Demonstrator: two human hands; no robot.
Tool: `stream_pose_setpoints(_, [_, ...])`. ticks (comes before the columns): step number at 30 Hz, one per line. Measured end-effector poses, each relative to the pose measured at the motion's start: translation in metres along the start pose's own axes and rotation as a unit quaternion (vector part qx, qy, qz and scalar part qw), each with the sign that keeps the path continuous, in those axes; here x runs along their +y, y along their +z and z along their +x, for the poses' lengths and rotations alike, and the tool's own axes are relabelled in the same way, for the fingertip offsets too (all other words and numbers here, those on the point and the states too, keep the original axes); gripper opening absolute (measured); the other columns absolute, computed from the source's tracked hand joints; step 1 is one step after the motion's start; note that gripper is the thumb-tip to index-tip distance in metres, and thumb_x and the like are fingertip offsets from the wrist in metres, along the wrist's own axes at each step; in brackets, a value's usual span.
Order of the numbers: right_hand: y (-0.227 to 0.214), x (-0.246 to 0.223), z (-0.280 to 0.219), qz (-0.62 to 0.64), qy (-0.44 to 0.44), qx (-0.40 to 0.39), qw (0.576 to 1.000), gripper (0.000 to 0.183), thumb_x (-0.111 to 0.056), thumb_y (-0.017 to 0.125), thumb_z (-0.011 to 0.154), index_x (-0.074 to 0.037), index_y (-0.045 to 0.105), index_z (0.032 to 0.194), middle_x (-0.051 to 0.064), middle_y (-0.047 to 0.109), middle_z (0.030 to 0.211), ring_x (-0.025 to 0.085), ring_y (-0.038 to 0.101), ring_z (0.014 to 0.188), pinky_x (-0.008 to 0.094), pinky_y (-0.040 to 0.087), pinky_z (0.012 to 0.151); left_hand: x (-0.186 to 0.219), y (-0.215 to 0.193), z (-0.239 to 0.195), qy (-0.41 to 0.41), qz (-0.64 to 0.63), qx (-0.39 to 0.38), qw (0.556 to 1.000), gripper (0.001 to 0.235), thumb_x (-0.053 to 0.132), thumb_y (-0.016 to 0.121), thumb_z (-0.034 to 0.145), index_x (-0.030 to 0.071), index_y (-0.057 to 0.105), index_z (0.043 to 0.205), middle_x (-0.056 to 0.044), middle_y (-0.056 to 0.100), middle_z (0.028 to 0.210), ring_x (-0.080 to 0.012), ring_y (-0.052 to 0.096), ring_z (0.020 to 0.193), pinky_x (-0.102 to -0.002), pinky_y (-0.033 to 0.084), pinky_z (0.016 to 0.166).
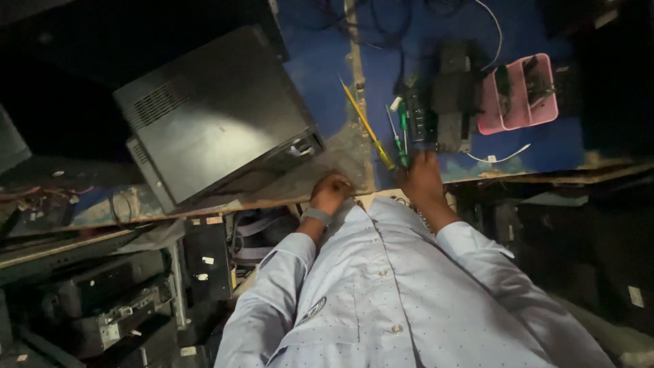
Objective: The person uses a screwdriver to remove screws from the back of a computer tower, then opens the side panel to access the internal components.
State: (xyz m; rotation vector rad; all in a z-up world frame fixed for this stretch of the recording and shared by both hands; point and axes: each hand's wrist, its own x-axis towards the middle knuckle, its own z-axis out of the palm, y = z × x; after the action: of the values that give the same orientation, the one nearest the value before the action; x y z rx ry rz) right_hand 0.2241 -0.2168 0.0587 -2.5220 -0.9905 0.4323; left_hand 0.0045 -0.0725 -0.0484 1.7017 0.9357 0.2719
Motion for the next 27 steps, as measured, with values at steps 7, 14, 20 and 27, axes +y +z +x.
stream_pose_setpoints(7, [0.013,-0.068,-0.008,0.148,-0.085,-0.024,0.985,0.034,-0.019,0.074,0.088,0.0,0.067,0.115,0.019,0.069,0.107,0.035,0.066,0.099,0.044,0.053,0.087,-0.015,-0.047,-0.02,0.028,-0.112,0.03,0.993,0.014,0.017,0.071,0.092,0.008,0.073,0.102,-0.005,0.072,0.087,-0.0141,0.064,0.079,-0.03,0.053,0.073])
stream_pose_setpoints(14, [0.06,-0.156,-0.002,0.594,0.105,-0.199,0.772,0.021,-0.018,0.068,0.097,-0.001,0.066,0.109,0.006,0.072,0.099,0.015,0.071,0.089,0.029,0.058,0.078,-0.014,-0.085,-0.018,-0.095,-0.248,-0.015,0.964,0.016,0.018,0.067,0.096,0.008,0.07,0.109,0.0,0.072,0.093,-0.0095,0.067,0.085,-0.025,0.055,0.073])
stream_pose_setpoints(20, [0.073,-0.182,0.016,0.663,0.237,-0.191,0.684,0.018,-0.015,0.067,0.096,-0.001,0.065,0.107,0.011,0.073,0.099,0.02,0.073,0.086,0.032,0.06,0.073,-0.021,-0.089,-0.008,-0.112,-0.364,-0.072,0.922,0.02,0.014,0.068,0.097,0.004,0.066,0.115,-0.003,0.071,0.099,-0.0108,0.067,0.085,-0.024,0.054,0.072])
stream_pose_setpoints(27, [0.08,-0.187,0.016,0.703,0.254,-0.162,0.644,0.016,-0.01,0.07,0.096,0.001,0.067,0.106,0.013,0.073,0.096,0.022,0.072,0.084,0.031,0.057,0.071,-0.018,-0.096,-0.012,-0.12,-0.343,-0.085,0.928,0.017,0.017,0.066,0.1,0.008,0.067,0.114,-0.004,0.071,0.097,-0.0104,0.065,0.08,-0.024,0.049,0.065])
